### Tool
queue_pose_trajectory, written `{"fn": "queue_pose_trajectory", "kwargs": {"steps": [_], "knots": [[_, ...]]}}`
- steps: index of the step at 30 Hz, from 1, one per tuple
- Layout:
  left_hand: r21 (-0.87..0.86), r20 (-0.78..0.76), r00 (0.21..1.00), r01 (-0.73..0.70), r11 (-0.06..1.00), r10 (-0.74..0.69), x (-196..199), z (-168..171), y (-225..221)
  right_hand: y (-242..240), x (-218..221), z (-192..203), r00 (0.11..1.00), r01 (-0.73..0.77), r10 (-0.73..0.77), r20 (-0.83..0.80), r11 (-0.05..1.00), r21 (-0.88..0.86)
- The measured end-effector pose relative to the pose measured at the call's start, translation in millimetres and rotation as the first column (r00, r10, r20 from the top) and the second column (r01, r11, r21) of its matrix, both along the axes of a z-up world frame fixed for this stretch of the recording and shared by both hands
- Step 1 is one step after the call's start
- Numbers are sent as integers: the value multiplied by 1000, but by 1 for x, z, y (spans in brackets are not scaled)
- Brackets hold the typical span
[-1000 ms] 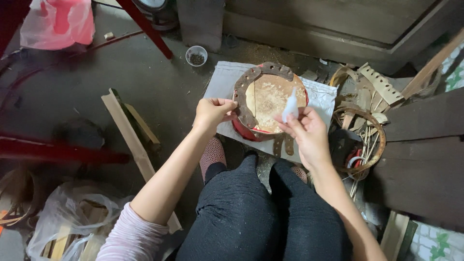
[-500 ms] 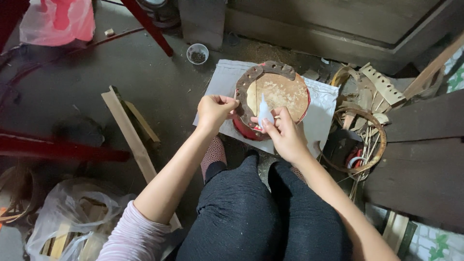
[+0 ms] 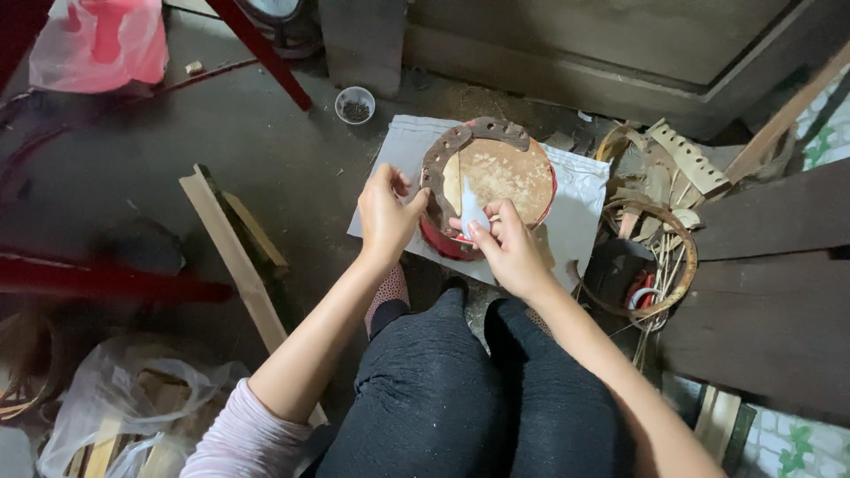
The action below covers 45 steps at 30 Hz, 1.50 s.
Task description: Applying glue to small wooden pieces and attaching them to the rim of a small drum.
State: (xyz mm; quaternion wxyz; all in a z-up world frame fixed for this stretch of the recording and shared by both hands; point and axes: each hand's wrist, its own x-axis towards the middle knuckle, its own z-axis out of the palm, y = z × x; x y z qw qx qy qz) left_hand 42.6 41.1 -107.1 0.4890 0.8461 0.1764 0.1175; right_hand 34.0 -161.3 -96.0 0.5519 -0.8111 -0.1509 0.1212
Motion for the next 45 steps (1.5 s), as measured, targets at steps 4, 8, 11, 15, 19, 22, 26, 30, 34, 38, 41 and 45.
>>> {"fn": "queue_pose_trajectory", "kwargs": {"steps": [4,8,11,15,19,22,26,30,34,38,41,45], "knots": [[390,254,941,111,914,-223,-10,14,-5,3,-3,6,1000,-5,4,-22,999,-45],[637,279,905,75,767,-320,-6,-7,2,1,-3,5,1000,9,-9,-3,998,-60],[698,265,893,81,712,-362,-8,-11,7,-3,-5,7,1000,13,-15,-14,991,-130],[660,167,924,154,735,-344,-7,-14,12,-7,0,3,997,65,-63,40,997,-45],[599,40,954,216,771,-297,-13,2,9,-10,0,14,982,171,-182,47,968,181],[585,-40,959,249,772,-279,-11,6,11,-14,1,4,979,190,-203,22,948,255],[569,-67,968,238,787,-243,-12,16,0,-12,1,2,980,185,-199,20,941,283],[536,-117,972,236,811,-206,-11,8,-5,-15,1,-3,983,169,-182,23,946,276],[535,-136,974,226,814,-181,-13,0,-10,-15,-1,-4,985,160,-172,21,946,281],[546,-149,974,223,808,-169,-14,6,-13,-18,1,-10,987,153,-162,15,955,254],[568,-128,977,215,795,-172,-19,13,-17,-17,0,-12,984,149,-170,62,957,250],[590,-96,983,184,786,-158,-26,20,-20,-15,2,-11,981,167,-185,58,958,234]]}}
